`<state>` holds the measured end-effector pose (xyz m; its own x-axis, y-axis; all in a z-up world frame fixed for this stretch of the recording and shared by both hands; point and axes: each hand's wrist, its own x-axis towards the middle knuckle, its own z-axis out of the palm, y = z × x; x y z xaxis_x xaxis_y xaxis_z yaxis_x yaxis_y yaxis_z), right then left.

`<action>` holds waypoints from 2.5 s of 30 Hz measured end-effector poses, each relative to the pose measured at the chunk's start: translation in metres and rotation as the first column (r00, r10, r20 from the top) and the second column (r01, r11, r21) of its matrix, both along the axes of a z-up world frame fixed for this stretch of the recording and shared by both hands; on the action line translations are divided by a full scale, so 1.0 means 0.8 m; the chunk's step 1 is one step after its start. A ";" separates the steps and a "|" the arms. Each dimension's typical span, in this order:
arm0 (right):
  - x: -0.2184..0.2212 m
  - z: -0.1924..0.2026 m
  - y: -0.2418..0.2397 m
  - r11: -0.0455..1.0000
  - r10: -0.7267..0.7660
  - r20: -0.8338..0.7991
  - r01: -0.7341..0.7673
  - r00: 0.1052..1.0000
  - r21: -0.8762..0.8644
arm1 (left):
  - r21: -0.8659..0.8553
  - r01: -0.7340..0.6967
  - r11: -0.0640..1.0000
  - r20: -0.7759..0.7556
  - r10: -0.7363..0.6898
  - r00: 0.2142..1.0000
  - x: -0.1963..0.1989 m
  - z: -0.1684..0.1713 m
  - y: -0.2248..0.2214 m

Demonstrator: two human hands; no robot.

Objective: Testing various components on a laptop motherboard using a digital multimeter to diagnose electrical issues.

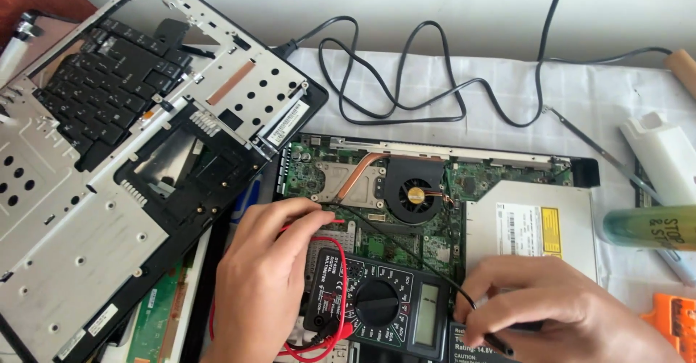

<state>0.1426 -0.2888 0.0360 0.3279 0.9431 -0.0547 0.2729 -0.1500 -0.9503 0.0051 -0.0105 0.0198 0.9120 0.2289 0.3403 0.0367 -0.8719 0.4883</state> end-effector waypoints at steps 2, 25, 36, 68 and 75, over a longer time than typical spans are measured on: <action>0.002 0.002 0.003 1.000 0.015 0.013 -0.015 1.000 0.006 | 0.001 -0.009 1.000 -0.024 0.009 1.000 -0.001 -0.003 0.001; 0.004 -0.004 0.011 0.997 -0.075 -0.120 0.079 0.990 0.025 | 0.031 -0.050 0.998 -0.084 0.052 0.995 -0.002 -0.015 0.004; -0.003 0.007 0.023 0.987 -0.103 -0.029 0.106 0.994 0.118 | 0.052 -0.012 0.999 -0.054 0.015 0.998 -0.002 -0.010 0.003; -0.003 0.001 0.014 0.994 -0.046 0.021 0.044 0.999 0.104 | 0.054 0.018 0.998 0.035 -0.020 0.999 -0.006 -0.016 0.004; -0.005 -0.001 0.013 0.990 -0.075 -0.017 0.076 0.997 0.121 | 0.054 0.004 0.999 -0.011 -0.003 1.000 -0.006 -0.019 0.005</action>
<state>0.1383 -0.2785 0.0355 0.3983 0.9157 0.0540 0.2537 -0.0533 -0.9658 0.0006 -0.0067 0.0042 0.9165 0.2075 0.3419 0.0389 -0.8971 0.4401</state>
